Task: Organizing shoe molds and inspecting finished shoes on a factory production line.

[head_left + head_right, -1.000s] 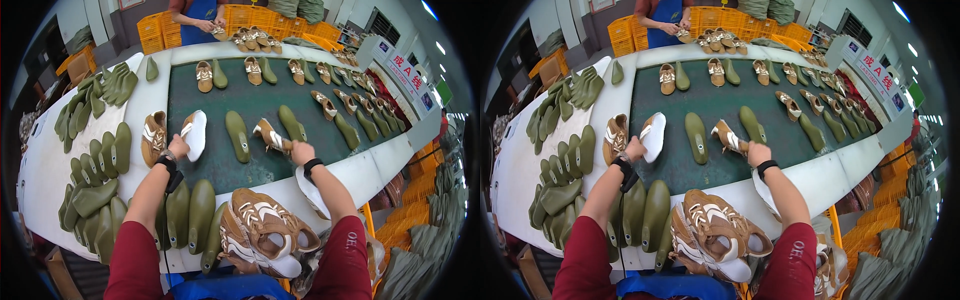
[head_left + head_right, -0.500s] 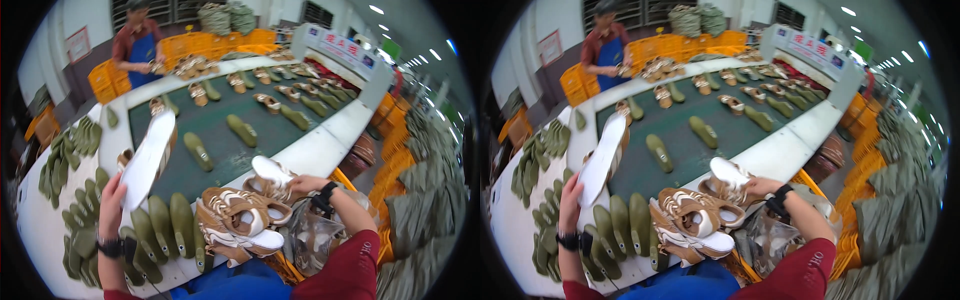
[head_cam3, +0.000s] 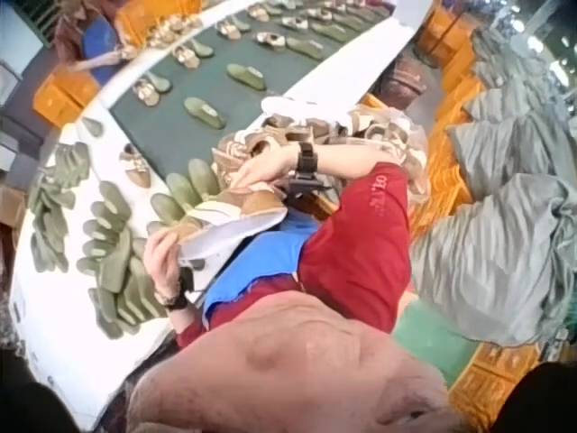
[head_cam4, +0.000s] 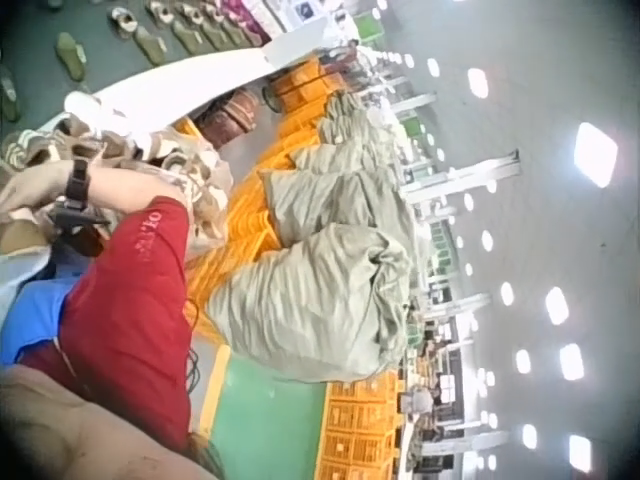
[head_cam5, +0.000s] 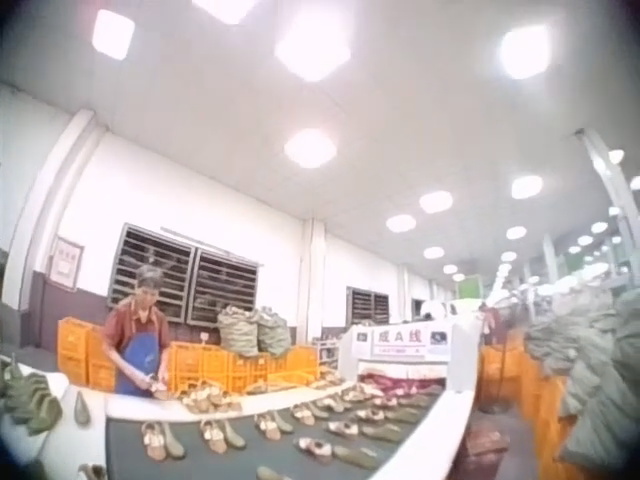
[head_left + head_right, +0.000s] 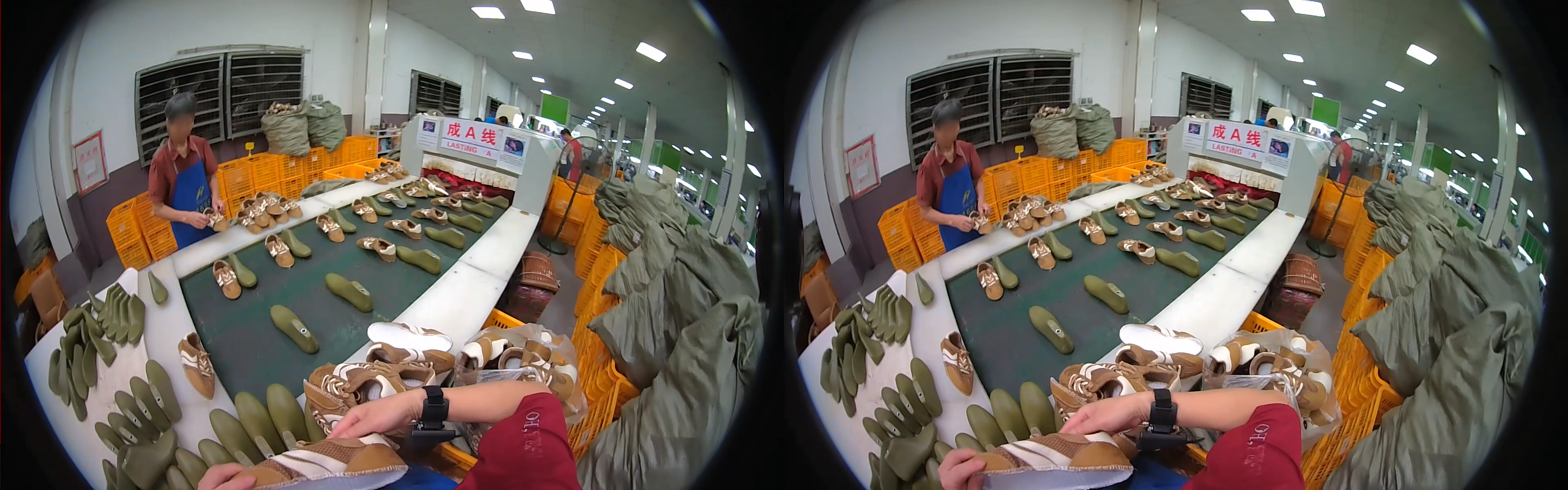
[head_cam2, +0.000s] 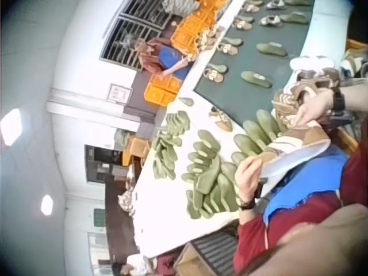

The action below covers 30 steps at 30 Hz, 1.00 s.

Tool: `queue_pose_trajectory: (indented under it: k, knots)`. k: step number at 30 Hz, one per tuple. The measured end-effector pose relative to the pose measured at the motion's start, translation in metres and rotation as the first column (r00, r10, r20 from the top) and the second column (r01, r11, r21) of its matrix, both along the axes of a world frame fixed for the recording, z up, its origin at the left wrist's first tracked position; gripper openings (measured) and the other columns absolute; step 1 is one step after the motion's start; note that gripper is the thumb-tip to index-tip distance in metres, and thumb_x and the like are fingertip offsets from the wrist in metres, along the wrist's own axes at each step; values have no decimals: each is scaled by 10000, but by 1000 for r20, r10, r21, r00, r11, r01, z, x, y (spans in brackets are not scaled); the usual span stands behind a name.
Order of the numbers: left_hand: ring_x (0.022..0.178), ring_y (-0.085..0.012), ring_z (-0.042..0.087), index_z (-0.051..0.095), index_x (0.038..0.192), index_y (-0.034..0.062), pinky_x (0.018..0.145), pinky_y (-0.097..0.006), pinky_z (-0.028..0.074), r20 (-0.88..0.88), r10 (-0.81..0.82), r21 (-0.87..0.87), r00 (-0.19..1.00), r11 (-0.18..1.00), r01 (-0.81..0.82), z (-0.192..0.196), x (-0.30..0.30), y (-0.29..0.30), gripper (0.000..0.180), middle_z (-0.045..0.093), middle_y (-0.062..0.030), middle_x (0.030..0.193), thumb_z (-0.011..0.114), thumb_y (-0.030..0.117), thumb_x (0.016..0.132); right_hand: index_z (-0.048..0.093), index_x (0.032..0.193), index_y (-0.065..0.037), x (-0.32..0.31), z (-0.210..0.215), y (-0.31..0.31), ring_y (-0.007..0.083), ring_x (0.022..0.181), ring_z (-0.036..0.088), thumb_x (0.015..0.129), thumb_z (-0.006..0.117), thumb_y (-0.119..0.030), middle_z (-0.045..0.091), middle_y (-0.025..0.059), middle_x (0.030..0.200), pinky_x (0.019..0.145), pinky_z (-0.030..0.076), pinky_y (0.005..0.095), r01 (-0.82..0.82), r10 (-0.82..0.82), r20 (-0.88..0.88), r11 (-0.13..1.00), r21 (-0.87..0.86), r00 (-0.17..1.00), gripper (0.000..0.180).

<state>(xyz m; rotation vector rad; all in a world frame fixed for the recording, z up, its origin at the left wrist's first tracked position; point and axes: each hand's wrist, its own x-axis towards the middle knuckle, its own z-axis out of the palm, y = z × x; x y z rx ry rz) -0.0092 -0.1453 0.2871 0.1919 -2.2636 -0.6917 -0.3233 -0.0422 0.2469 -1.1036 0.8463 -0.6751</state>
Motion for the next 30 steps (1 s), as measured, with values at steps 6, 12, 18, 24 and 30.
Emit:
queue_pose_trajectory:
  k: [6,12,18,24,30]
  knots:
    - [881,-337,593,626,962,-19,797,-383,476,-127,12,26,992,1000,-9,-11,16,2,204,612,-205,987,568,-63,771,287,1410,-33,26,-14,18,144,1256,368,869,605,-257,412,71,1360,1039,286,271,22,-10,372,999,-27,928,666]
    - [871,-341,598,618,965,-37,785,-397,483,-195,-41,-39,980,999,34,-13,7,-4,200,615,-217,978,546,-66,780,330,1388,-33,39,-16,-10,87,1220,381,848,634,-187,389,29,1385,1016,314,252,-188,197,199,980,-64,960,638]
    - [1023,-308,562,613,1031,-43,887,-377,435,-169,169,132,971,980,-147,-26,-3,-9,233,585,-197,1111,540,-24,811,300,1403,-31,53,-5,-19,84,1232,354,884,571,-83,392,36,1384,1048,278,247,-6,30,188,991,-130,982,588]
    - [1198,-306,436,447,1265,-49,991,-381,361,-116,322,287,940,917,-278,-38,-21,-2,462,419,-192,1323,563,162,871,359,1345,-13,66,4,-16,269,767,550,710,596,10,477,156,892,628,451,341,207,-646,-250,546,-812,721,678]
    - [1121,-327,476,449,1227,-15,924,-373,411,61,361,274,931,891,-363,-62,-56,-3,621,452,-194,1230,698,69,664,410,1291,32,102,-13,-36,299,826,506,723,601,-45,507,170,1016,720,465,358,-67,-864,-366,366,-928,347,605]
